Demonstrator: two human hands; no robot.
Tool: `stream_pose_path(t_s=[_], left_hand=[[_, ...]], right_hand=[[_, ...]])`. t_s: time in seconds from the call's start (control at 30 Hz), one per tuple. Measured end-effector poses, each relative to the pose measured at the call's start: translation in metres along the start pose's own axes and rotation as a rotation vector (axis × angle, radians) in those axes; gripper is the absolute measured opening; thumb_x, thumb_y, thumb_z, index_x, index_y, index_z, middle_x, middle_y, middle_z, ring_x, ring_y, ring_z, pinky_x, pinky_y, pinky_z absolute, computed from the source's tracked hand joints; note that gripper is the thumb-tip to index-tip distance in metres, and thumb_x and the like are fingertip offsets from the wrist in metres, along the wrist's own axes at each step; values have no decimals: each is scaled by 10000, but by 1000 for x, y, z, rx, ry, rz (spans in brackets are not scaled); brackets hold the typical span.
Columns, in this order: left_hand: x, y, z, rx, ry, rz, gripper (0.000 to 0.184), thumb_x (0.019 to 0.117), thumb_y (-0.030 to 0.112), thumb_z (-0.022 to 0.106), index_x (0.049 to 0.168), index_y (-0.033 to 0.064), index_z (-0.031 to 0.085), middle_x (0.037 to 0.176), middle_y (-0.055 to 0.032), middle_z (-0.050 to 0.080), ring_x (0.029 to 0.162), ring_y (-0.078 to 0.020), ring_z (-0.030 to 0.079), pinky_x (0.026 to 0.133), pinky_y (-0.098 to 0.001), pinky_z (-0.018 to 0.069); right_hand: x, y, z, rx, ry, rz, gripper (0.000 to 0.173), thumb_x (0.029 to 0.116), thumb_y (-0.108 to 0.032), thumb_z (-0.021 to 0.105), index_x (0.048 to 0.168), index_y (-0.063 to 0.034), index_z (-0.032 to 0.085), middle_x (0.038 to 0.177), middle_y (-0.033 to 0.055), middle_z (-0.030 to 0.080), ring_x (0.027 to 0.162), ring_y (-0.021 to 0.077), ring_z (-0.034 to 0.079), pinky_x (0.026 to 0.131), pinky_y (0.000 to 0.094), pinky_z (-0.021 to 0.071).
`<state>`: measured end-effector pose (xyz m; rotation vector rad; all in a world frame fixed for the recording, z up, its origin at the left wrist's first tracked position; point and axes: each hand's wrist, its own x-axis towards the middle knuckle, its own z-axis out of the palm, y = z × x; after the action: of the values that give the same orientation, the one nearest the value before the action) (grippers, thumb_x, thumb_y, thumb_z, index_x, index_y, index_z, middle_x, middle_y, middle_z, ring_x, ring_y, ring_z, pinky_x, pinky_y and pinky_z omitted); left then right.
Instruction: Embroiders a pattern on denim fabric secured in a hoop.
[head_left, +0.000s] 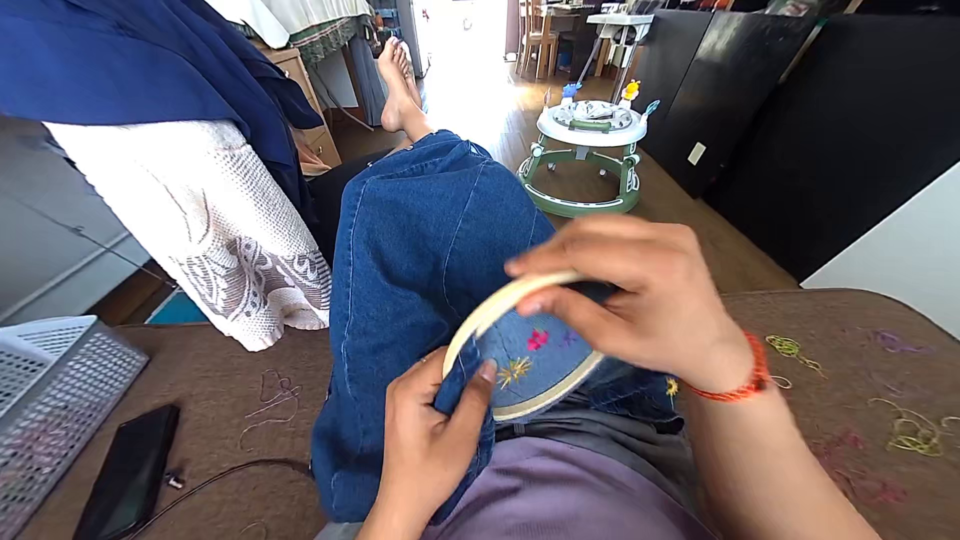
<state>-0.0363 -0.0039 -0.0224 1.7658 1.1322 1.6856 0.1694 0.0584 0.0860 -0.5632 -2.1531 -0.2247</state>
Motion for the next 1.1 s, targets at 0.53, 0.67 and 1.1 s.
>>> stream_pose_path(t_s=[0.53,0.67,1.1], left_hand=[[-10,-31,20,-569,253,-710,270,1077,107,435,1293,5,563,1001,-98,731,898,-136,727,821,-292,611],[-14,-32,19,-535,222,-696,278,1051,86,471,1290,-15,570,1014,-94,731,913,-129,722,843,-285,606],[-14,-35,15,-563,246,-810,266,1087,119,440,1295,10,564,1005,-96,731,891,-130,728,800,-282,613]], right_hand=[[-108,-37,107,239,-45,448,176,987,-264,630,907,-159,746,895,-44,689,924,80,646,817,234,539],[-108,-38,99,758,83,596,124,1044,-124,528,963,-79,611,928,9,711,932,110,710,846,292,603],[-100,-35,22,833,166,654,158,1077,-247,479,968,-168,562,686,-40,519,564,29,516,548,167,477]])
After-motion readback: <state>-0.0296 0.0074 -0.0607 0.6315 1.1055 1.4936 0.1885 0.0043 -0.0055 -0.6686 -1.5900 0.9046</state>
